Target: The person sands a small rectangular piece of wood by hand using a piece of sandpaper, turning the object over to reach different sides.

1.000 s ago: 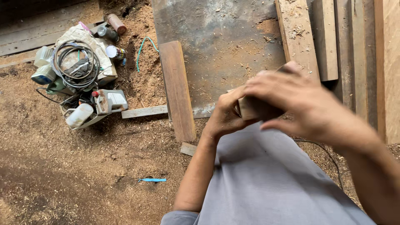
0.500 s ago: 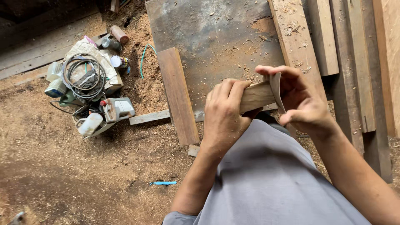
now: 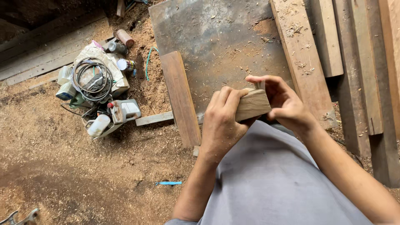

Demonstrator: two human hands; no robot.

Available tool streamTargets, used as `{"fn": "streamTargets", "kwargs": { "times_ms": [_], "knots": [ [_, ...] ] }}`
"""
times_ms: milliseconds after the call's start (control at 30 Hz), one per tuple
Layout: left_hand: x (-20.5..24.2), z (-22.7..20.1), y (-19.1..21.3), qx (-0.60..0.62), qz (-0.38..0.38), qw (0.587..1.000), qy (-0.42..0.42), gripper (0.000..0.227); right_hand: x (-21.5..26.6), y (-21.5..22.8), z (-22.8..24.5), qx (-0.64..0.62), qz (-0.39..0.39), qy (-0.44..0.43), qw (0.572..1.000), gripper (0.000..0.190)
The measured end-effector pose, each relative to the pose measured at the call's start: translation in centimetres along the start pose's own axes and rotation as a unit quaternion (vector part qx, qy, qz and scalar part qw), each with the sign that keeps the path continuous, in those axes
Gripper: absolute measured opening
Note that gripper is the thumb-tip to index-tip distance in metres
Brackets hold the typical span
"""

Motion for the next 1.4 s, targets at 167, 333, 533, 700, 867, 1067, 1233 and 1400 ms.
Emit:
{"fn": "streamTargets", "kwargs": {
  "times_ms": [167,333,533,700,867,1067,1233,1400],
  "knots": [
    [0.0,-0.9,1.4,-0.058,-0.009,0.998,0.000,0.060,1.6,-0.3,0.9,-0.001,0.091,0.061,0.994,0.086],
    [-0.1,-2.8,2.1,-0.196,-0.077,0.976,-0.062,0.066,-0.7,0.1,-1.9,0.001,0.055,-0.016,0.998,0.085],
    [-0.2,-0.1,2.9,-0.181,0.059,0.982,0.014,0.057,-0.1,-1.6,-2.1,0.054,0.115,0.040,0.991,0.082],
    [0.5,0.2,3.4,-0.153,0.056,0.986,0.025,0.050,-2.1,-1.0,-4.1,0.073,0.055,-0.013,0.996,0.086],
    [1.2,0.5,3.4,-0.153,0.044,0.987,0.023,0.051,-0.3,-2.8,-3.2,0.096,0.136,0.044,0.985,0.086],
    [1.8,1.0,3.3,-0.148,0.050,0.987,0.042,0.050,-1.9,-2.6,-3.7,0.120,0.090,0.006,0.989,0.083],
    [1.8,0.7,3.3,-0.133,0.031,0.990,0.024,0.046,1.6,-4.3,-1.8,0.093,0.189,0.090,0.973,0.084],
    [1.8,0.2,3.3,-0.113,0.020,0.993,0.014,0.045,-1.5,-1.9,-3.9,0.076,0.087,0.011,0.993,0.085]
  ]
}}
Point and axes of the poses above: each hand's wrist, its own x-axis away from the middle knuckle, its own y-axis out of the back of the hand, z = x × y, the point moved 2 cm from there along -x, towards the middle knuckle, and after that the axes turned 3 degrees about y, right-handed, at the moved point
